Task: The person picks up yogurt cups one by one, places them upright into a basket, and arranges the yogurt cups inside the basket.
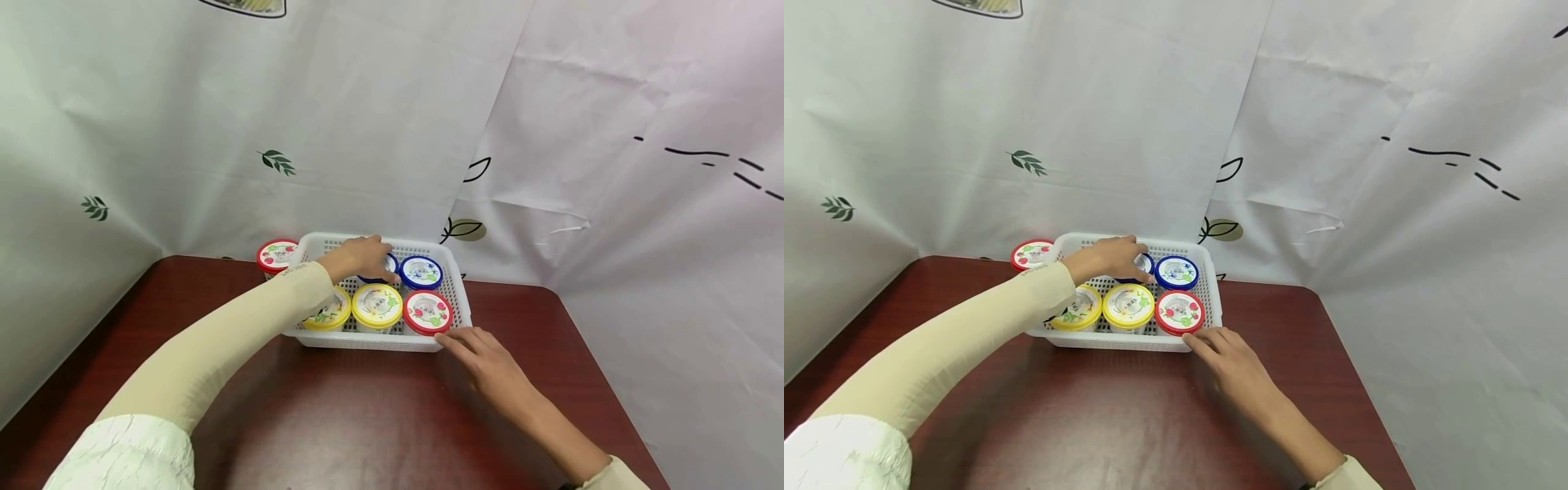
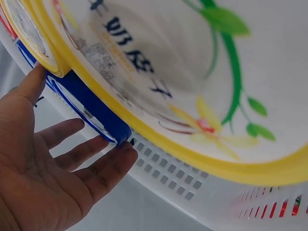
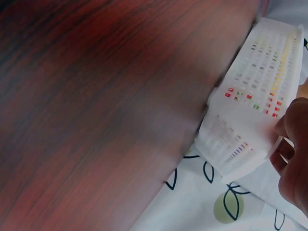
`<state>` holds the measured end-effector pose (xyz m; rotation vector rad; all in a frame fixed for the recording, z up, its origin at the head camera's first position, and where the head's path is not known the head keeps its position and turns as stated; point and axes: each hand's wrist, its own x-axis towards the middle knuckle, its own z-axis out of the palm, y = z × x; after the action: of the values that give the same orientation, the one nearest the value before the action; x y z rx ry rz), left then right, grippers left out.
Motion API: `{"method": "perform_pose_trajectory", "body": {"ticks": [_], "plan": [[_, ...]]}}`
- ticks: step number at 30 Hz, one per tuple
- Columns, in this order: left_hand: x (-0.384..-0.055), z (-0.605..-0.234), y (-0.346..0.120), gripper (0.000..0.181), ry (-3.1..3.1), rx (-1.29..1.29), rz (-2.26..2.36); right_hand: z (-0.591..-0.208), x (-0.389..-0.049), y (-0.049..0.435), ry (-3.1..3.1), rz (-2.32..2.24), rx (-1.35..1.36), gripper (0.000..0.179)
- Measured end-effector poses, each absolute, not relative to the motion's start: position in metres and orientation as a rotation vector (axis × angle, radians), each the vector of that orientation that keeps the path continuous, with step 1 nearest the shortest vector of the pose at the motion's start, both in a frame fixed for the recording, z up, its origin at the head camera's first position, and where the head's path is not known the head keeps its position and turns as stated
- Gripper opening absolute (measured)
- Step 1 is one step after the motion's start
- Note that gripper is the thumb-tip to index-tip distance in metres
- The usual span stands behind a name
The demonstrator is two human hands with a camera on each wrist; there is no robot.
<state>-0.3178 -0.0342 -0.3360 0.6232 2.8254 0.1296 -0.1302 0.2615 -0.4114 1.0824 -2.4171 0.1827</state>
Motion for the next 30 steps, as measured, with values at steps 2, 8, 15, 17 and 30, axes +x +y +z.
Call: {"method": "perform_pose_trajectory", "body": {"ticks": [2, 8, 15, 17, 30], "plan": [[-0.318, -0.335, -0.036, 0.091, 2.829, 0.631, 0.128, -0.412, -0.13, 0.262, -2.417, 0.185, 1.084, 0.076], [-0.317, -0.329, -0.044, 0.09, 2.83, 0.637, 0.161, -0.412, -0.131, 0.263, -2.398, 0.193, 1.097, 0.076], [-0.312, -0.314, -0.058, 0.088, 2.788, 0.656, 0.193, -0.414, -0.133, 0.262, -2.386, 0.198, 1.103, 0.073], [-0.312, -0.311, -0.062, 0.089, 2.777, 0.66, 0.219, -0.415, -0.133, 0.263, -2.386, 0.202, 1.103, 0.072], [-0.309, -0.307, -0.109, 0.082, 2.83, 0.679, 0.258, -0.416, -0.135, 0.265, -2.382, 0.207, 1.11, 0.074]]}}
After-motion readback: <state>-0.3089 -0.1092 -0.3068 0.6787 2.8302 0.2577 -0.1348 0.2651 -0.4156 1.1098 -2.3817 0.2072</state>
